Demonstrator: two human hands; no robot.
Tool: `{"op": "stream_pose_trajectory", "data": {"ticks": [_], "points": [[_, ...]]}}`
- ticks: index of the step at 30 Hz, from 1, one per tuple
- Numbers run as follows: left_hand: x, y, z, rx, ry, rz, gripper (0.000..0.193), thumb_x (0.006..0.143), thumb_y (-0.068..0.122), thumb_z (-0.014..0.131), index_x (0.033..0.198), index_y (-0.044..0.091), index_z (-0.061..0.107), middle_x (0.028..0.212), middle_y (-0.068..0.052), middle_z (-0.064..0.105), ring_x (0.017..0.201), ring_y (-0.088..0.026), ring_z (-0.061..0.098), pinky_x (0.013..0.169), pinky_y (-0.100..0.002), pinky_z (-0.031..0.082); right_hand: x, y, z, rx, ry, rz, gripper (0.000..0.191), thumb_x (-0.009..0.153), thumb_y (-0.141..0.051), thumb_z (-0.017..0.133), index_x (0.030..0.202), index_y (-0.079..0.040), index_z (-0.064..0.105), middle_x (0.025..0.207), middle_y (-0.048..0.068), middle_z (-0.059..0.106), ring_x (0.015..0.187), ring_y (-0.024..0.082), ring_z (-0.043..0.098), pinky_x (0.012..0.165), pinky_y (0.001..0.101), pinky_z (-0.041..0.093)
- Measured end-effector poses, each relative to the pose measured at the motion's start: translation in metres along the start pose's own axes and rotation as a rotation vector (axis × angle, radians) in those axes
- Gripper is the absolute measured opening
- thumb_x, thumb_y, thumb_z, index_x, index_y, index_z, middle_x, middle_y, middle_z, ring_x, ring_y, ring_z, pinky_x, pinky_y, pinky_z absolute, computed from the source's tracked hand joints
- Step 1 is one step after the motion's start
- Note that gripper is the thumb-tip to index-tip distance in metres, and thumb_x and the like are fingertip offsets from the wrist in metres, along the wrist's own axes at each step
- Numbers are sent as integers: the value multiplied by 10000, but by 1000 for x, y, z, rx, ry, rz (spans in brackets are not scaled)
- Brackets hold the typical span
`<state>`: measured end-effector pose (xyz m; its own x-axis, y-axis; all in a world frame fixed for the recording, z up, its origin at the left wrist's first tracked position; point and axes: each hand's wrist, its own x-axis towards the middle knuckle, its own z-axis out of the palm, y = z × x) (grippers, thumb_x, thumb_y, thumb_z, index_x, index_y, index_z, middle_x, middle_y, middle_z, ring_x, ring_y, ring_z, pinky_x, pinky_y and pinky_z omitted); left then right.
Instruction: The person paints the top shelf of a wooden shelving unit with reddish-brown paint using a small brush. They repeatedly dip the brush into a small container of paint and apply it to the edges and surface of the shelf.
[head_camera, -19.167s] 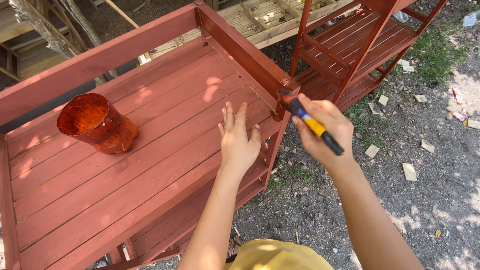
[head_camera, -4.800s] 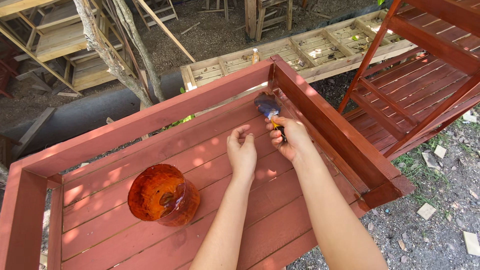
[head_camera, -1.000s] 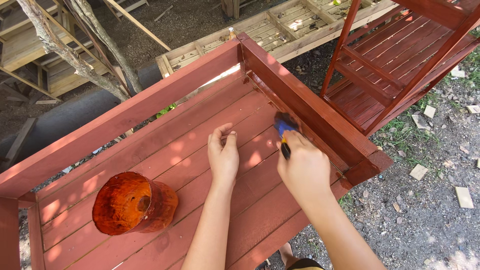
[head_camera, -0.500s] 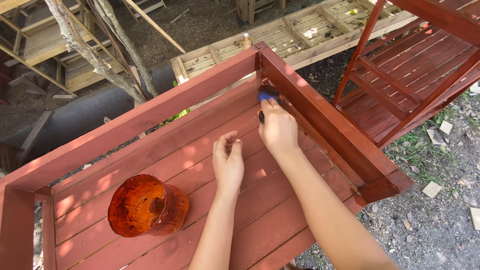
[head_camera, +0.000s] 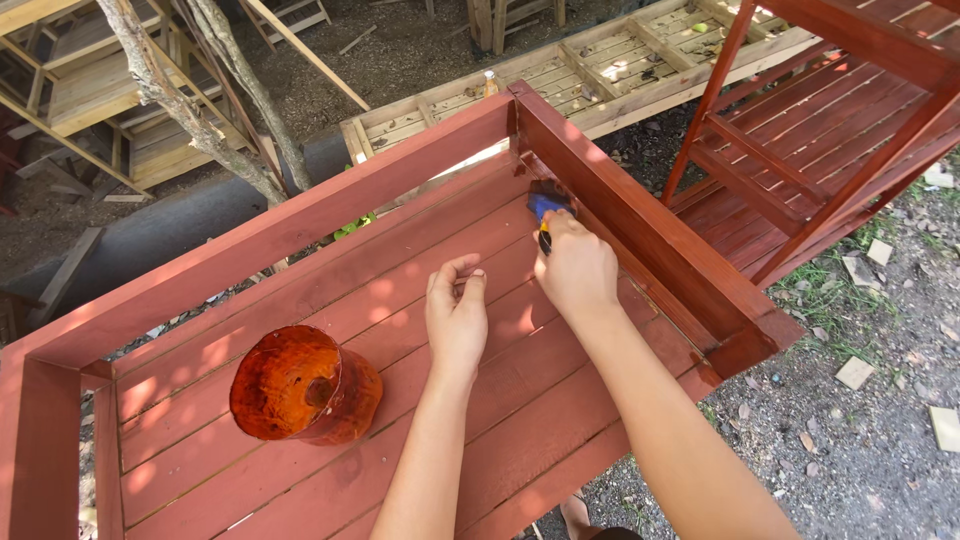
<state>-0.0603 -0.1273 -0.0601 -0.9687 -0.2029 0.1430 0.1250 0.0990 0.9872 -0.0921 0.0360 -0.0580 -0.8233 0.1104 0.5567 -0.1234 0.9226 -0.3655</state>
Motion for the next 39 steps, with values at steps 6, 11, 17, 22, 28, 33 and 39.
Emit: {"op": "stream_pose_trajectory", "data": {"ticks": [6, 11, 17, 22, 28, 33, 39], "points": [[-30, 8, 4, -1, -58, 57, 205, 963, 131, 627, 1128, 45, 714, 1119, -55, 610, 986, -137, 633, 905, -288, 527, -71, 1, -66, 53, 119, 59, 271, 906, -190, 730, 1114, -17, 713, 1147, 163, 749, 892, 352, 737, 732, 441, 596], [-64, 16, 6, 76, -109, 46, 215, 951, 151, 625, 1131, 65, 704, 1147, -66, 626, 1005, -172, 664, 899, -305, 542, -136, 0, -116, 25, 186, 103, 253, 918, -178, 727, 1117, -23, 718, 1155, 160, 752, 934, 347, 740, 783, 430, 599], [-116, 18, 18, 388, -193, 256, 293, 894, 177, 670, 1162, 65, 700, 1234, -153, 606, 1177, -338, 590, 991, -446, 478, -189, 1, -158, -57, 223, 138, 267, 934, -166, 729, 1159, -21, 724, 1158, 190, 744, 999, 361, 735, 845, 428, 596], [-154, 10, 27, 586, -232, 445, 445, 859, 168, 644, 1286, 50, 605, 1423, -183, 509, 1381, -388, 424, 1131, -624, 266, -204, -7, -151, -68, 261, 114, 286, 934, -199, 736, 1152, -14, 728, 1166, 243, 730, 1000, 378, 727, 833, 433, 599], [-160, 2, 28, 679, -240, 451, 529, 893, 138, 581, 1410, 49, 508, 1571, -170, 387, 1524, -395, 248, 1149, -769, 76, -182, 5, -119, -67, 194, 36, 324, 910, -209, 746, 1148, 10, 718, 1162, 249, 724, 957, 370, 743, 794, 437, 605], [-156, 2, 35, 742, -269, 356, 584, 908, 148, 572, 1464, 31, 439, 1597, -182, 328, 1530, -398, 182, 1125, -784, 45, -147, 17, -84, -43, 135, -68, 333, 873, -161, 739, 1156, 13, 710, 1210, 269, 705, 925, 366, 744, 785, 428, 608], [-160, 0, 43, 786, -241, 362, 572, 914, 152, 559, 1461, 32, 444, 1605, -176, 323, 1538, -384, 181, 1135, -778, 57, -158, 21, -112, -79, 93, -56, 337, 869, -138, 713, 1166, 20, 704, 1218, 244, 710, 946, 363, 746, 812, 421, 608]]}}
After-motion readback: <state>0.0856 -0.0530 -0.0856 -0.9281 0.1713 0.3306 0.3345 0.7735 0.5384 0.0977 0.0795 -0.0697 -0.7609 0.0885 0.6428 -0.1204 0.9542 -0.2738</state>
